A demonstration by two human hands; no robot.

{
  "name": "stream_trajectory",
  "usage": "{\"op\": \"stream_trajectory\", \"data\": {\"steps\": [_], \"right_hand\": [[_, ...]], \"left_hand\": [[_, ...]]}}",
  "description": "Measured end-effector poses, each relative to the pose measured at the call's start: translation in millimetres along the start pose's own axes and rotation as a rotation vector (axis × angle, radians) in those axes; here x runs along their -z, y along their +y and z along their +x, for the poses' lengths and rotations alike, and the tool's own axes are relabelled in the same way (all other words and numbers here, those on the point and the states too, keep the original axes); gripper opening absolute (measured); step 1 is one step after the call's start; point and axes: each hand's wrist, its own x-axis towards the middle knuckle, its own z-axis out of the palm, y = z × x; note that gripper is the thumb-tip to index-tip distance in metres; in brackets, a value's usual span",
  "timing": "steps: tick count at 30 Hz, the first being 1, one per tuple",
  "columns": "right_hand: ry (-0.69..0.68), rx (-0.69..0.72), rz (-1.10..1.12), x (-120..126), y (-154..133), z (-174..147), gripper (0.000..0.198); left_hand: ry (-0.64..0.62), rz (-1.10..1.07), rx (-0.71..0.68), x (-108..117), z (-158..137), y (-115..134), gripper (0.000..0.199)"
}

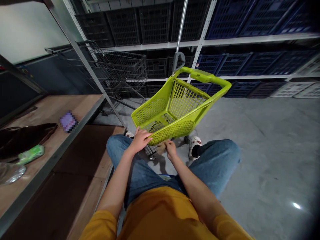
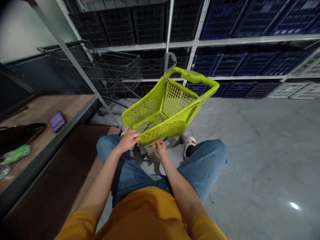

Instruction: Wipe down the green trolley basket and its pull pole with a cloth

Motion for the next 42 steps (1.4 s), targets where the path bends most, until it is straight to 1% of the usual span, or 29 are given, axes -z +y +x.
{"op": "stream_trajectory", "data": {"steps": [3, 5, 7, 8, 10, 11, 12, 14, 16, 20, 22, 24, 27, 29, 31, 33, 35, 37, 38, 39, 40, 42], "right_hand": [[0.031, -0.058, 0.077, 2.5, -33.6, 10.8, 0.024], [0.052, -0.042, 0.146, 4.9, -64.8, 18.1, 0.026], [0.052, 0.027, 0.191, 6.7, -97.8, 25.0, 0.031], [0.048, 0.075, 0.179, 7.4, -112.3, 27.9, 0.032], [0.058, 0.19, 0.074, 8.4, -131.5, 32.1, 0.028], [0.076, 0.257, -0.001, 8.8, -134.6, 33.0, 0.025], [0.086, 0.327, -0.076, 9.2, -132.9, 33.3, 0.021], [0.068, 0.449, -0.201, 10.6, -116.3, 31.7, 0.015], [-0.004, 0.479, -0.283, 13.1, -87.9, 28.0, 0.012], [-0.128, 0.344, -0.346, 18.0, -30.5, 17.4, 0.011], [-0.147, 0.285, -0.345, 17.2, -12.9, 13.1, 0.01], [-0.136, 0.233, -0.335, 13.4, -5.0, 11.1, 0.01], [-0.092, 0.17, -0.307, 5.0, -12.4, 13.7, 0.007], [-0.066, 0.143, -0.282, 0.5, -31.5, 19.3, 0.009], [-0.039, 0.147, -0.22, -2.0, -61.4, 27.7, 0.015], [-0.013, 0.195, -0.139, -2.4, -96.8, 37.7, 0.02], [0.012, 0.279, -0.122, -1.9, -127.8, 47.3, 0.023], [0.028, 0.385, -0.193, -1.0, -143.2, 53.7, 0.022], [0.028, 0.443, -0.246, -0.4, -142.5, 54.8, 0.02], [0.021, 0.499, -0.299, 0.5, -136.0, 54.1, 0.018], [0.004, 0.543, -0.352, 1.6, -124.2, 51.4, 0.015], [-0.057, 0.574, -0.446, 5.3, -89.3, 40.4, 0.009]], "left_hand": [[0.005, 0.021, 0.008, 4.0, -6.8, -3.5, 0.021], [-0.017, 0.05, 0.014, 10.6, -8.6, -3.5, 0.019], [-0.055, 0.096, 0.02, 19.4, -6.8, 1.2, 0.017], [-0.074, 0.121, 0.02, 23.4, -4.3, 5.6, 0.016], [-0.094, 0.153, 0.019, 28.1, 3.8, 18.1, 0.015], [-0.095, 0.146, 0.017, 27.8, 9.0, 25.5, 0.016], [-0.085, 0.121, 0.022, 25.7, 14.6, 33.1, 0.021], [-0.054, 0.052, 0.057, 16.5, 25.7, 46.8, 0.035], [-0.01, 0.064, 0.103, 3.7, 34.2, 55.7, 0.036], [0.115, 0.159, 0.23, -16.1, 39.6, 57.3, 0.028], [0.133, 0.178, 0.234, -19.1, 38.9, 53.5, 0.028], [0.127, 0.175, 0.205, -18.8, 38.0, 49.6, 0.03], [0.115, 0.164, 0.158, -16.8, 36.9, 46.0, 0.032], [0.12, 0.16, 0.145, -16.7, 36.4, 45.1, 0.033], [0.137, 0.152, 0.149, -17.6, 36.2, 44.4, 0.033], [0.149, 0.14, 0.16, -18.8, 36.1, 43.7, 0.032], [0.148, 0.126, 0.162, -19.7, 35.9, 42.8, 0.031], [0.14, 0.115, 0.151, -20.2, 35.3, 42.2, 0.031], [0.14, 0.114, 0.143, -20.2, 34.8, 42.0, 0.032], [0.143, 0.117, 0.137, -20.3, 34.2, 41.9, 0.032], [0.148, 0.122, 0.132, -20.2, 33.5, 41.7, 0.032], [0.158, 0.133, 0.125, -20.1, 32.4, 41.2, 0.032]]}}
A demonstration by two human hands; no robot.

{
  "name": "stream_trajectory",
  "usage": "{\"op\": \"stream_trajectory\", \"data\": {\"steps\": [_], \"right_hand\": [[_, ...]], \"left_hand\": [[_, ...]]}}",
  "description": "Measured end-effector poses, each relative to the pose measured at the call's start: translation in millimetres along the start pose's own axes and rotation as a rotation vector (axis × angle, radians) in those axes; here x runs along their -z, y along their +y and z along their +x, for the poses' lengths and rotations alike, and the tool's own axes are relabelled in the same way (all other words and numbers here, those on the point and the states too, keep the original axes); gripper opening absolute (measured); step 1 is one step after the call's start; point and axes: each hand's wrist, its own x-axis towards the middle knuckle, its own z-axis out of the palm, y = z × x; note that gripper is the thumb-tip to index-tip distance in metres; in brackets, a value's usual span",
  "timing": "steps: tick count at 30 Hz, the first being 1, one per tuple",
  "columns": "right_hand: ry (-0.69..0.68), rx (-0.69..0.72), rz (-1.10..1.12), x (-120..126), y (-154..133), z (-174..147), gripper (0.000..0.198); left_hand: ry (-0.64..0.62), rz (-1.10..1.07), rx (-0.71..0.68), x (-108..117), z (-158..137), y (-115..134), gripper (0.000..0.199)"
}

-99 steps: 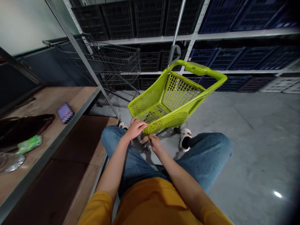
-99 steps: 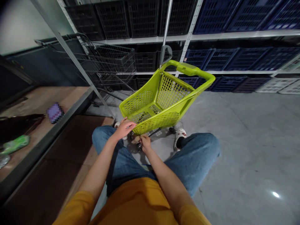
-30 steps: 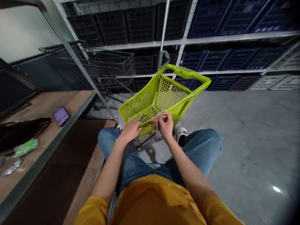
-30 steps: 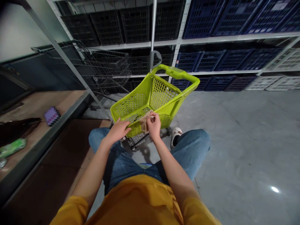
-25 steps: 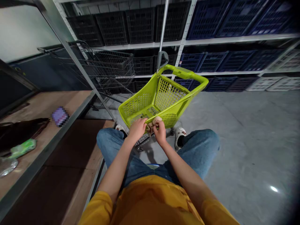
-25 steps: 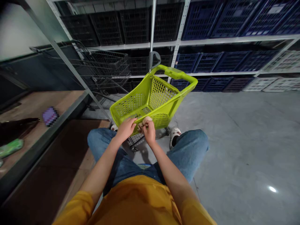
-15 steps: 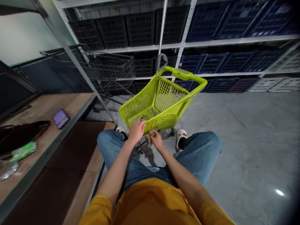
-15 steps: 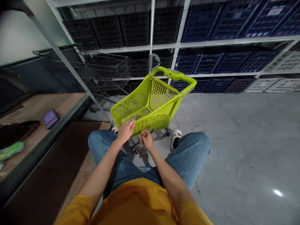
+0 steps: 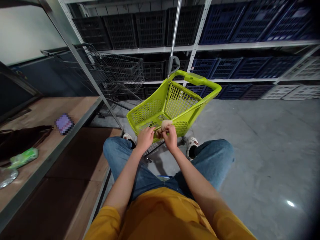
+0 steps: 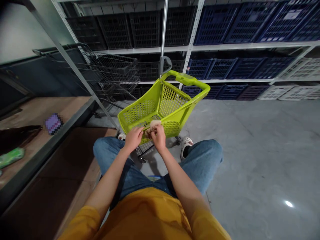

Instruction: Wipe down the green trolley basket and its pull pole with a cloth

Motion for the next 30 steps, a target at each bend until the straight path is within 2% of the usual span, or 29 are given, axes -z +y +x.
{"op": "stream_trajectory", "data": {"steps": [2, 4, 7, 9, 12, 15, 18, 20, 25, 28, 30], "right_hand": [[-0.107, -0.026, -0.048, -10.6, 22.7, -34.5, 0.005], [-0.164, -0.041, -0.058, -16.9, 40.0, -63.7, 0.009], [-0.13, -0.064, -0.074, -14.6, 49.4, -75.4, 0.01], [-0.069, -0.081, -0.088, -5.5, 44.1, -57.2, 0.008], [0.011, -0.074, -0.094, 15.2, 23.2, -6.4, 0.016], [0.115, 0.028, -0.074, 34.3, -0.2, 37.3, 0.018], [0.181, 0.092, -0.072, 37.6, -5.2, 44.6, 0.016], [0.151, 0.074, -0.091, 28.9, 6.5, 27.6, 0.013], [-0.154, -0.053, -0.101, -5.5, 53.8, -44.9, 0.006], [-0.184, -0.096, -0.094, -16.7, 68.2, -70.4, 0.01], [-0.157, -0.126, -0.1, -17.7, 69.7, -71.2, 0.011]], "left_hand": [[0.002, 0.005, -0.001, 0.5, -0.7, -1.1, 0.032], [-0.002, 0.008, 0.003, 1.1, -1.2, -2.3, 0.032], [-0.008, 0.014, 0.007, 2.1, -2.5, -3.6, 0.032], [-0.002, 0.012, 0.012, 2.5, -3.8, -3.9, 0.032], [0.011, 0.008, 0.027, 2.9, -5.4, -4.1, 0.031], [0.007, 0.005, 0.032, 3.6, -6.2, -4.6, 0.03], [0.014, 0.003, 0.025, 4.3, -6.8, -5.0, 0.03], [0.019, 0.002, 0.022, 4.6, -7.3, -5.3, 0.029], [0.018, 0.006, 0.034, 5.2, -8.2, -6.9, 0.03], [0.02, 0.012, 0.044, 5.9, -8.4, -8.7, 0.029], [0.014, 0.01, 0.04, 6.4, -8.6, -10.0, 0.029]]}}
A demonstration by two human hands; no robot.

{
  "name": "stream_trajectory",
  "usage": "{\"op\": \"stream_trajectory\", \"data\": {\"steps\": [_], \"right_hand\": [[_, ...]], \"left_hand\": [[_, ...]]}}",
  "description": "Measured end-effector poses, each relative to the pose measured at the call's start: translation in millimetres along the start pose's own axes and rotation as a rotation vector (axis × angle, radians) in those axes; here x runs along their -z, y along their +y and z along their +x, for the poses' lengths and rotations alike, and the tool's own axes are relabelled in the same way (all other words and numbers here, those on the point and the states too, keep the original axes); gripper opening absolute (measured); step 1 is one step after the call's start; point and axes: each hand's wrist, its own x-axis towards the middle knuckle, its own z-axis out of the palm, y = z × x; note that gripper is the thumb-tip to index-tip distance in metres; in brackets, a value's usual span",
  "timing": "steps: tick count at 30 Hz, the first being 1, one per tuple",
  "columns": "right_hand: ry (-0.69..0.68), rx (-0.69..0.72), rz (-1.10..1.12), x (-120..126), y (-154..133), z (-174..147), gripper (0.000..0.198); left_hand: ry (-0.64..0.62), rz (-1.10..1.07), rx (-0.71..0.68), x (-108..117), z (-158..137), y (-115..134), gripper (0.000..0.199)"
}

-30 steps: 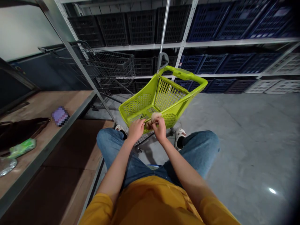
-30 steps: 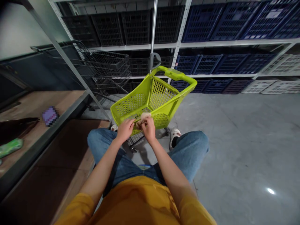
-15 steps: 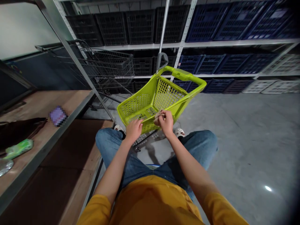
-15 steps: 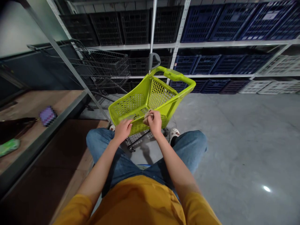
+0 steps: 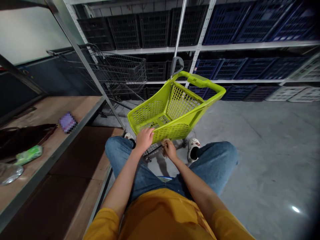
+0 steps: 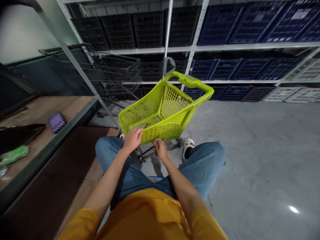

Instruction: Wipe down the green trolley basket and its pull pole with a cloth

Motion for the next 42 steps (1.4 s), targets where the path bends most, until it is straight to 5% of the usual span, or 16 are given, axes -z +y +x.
{"op": "stream_trajectory", "data": {"steps": [6, 12, 16, 22, 26, 32, 38, 42], "right_hand": [[0.156, -0.011, 0.022, 40.6, -39.7, 48.5, 0.016], [0.407, 0.189, 0.086, 93.8, -95.3, 101.8, 0.014], [0.298, 0.221, 0.025, 82.2, -73.7, 95.9, 0.008], [-0.025, 0.07, -0.02, 32.2, 4.6, 29.6, 0.008], [-0.053, 0.034, -0.018, 22.4, 24.9, 11.0, 0.014], [0.087, -0.004, 0.019, 48.1, 0.6, 62.8, 0.015], [0.348, 0.199, 0.079, 101.6, -65.8, 115.0, 0.017], [0.319, 0.26, 0.002, 99.5, -65.7, 117.5, 0.011]], "left_hand": [[0.014, 0.002, 0.007, 1.1, -1.0, -3.9, 0.027], [0.001, 0.043, -0.009, 6.2, -1.0, 0.7, 0.025], [-0.001, 0.167, 0.015, 9.4, 7.5, 22.3, 0.03], [0.038, 0.046, 0.05, -11.6, 30.0, 58.5, 0.035], [0.093, 0.057, 0.088, -31.9, 34.1, 61.9, 0.037], [0.125, 0.056, 0.076, -43.9, 35.1, 56.7, 0.037], [0.131, 0.045, 0.099, -47.2, 35.8, 49.4, 0.036], [0.143, 0.048, 0.098, -48.1, 33.9, 41.0, 0.036]]}}
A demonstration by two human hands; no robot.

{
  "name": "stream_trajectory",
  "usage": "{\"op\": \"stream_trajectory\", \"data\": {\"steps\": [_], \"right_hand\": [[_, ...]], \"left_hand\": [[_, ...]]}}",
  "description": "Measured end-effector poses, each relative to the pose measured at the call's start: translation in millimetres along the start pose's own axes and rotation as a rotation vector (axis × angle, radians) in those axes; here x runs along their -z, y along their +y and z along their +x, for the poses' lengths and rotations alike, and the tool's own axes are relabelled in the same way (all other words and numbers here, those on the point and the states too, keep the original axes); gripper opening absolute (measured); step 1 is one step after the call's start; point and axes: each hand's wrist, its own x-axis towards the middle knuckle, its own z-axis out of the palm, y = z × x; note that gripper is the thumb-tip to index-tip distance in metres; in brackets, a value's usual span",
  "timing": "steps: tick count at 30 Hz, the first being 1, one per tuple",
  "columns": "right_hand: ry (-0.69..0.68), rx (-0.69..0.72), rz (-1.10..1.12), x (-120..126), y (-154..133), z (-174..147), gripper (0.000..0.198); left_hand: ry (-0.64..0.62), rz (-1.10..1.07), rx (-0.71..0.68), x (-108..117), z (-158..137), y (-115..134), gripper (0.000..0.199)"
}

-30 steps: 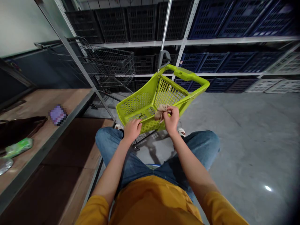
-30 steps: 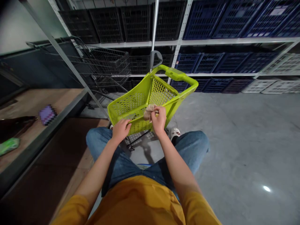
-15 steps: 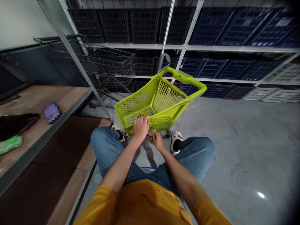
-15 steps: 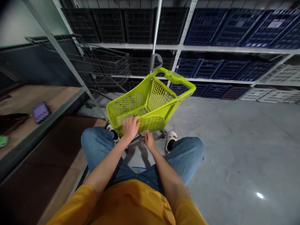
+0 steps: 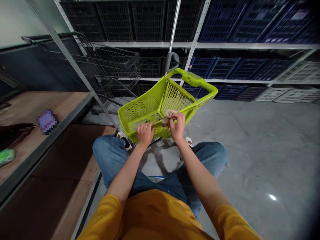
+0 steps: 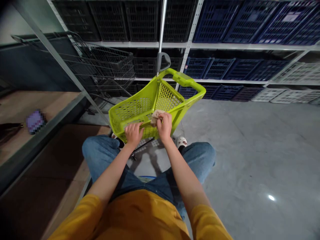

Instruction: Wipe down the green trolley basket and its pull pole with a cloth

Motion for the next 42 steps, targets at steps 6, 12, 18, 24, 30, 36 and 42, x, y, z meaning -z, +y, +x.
{"op": "stream_trajectory", "data": {"steps": [6, 12, 18, 24, 30, 36, 42], "right_hand": [[-0.302, -0.129, -0.038, -31.5, 52.1, -98.6, 0.004], [-0.312, -0.165, -0.016, -38.2, 61.0, -147.7, 0.01], [-0.297, -0.063, -0.005, -31.4, 26.7, -94.6, 0.019], [-0.025, 0.157, -0.037, -11.8, -8.6, -13.0, 0.02], [-0.178, 0.208, -0.11, -25.6, 24.0, -43.9, 0.013], [-0.46, 0.044, -0.203, -41.6, 65.6, -113.7, 0.015], [-0.574, -0.009, -0.207, -43.4, 75.4, -133.0, 0.014]], "left_hand": [[0.016, 0.013, -0.008, 5.7, -0.9, -16.5, 0.033], [0.007, 0.03, -0.039, 21.7, 0.2, -40.8, 0.032], [0.03, 0.049, -0.02, 31.0, -0.2, -41.3, 0.037], [0.057, 0.039, -0.032, 22.1, 7.6, -18.3, 0.05], [0.088, 0.034, -0.007, 11.8, 15.8, -19.7, 0.034], [0.128, 0.011, -0.018, 5.9, 15.3, -21.4, 0.037], [0.149, -0.018, 0.001, 1.9, 14.8, -19.8, 0.034]]}}
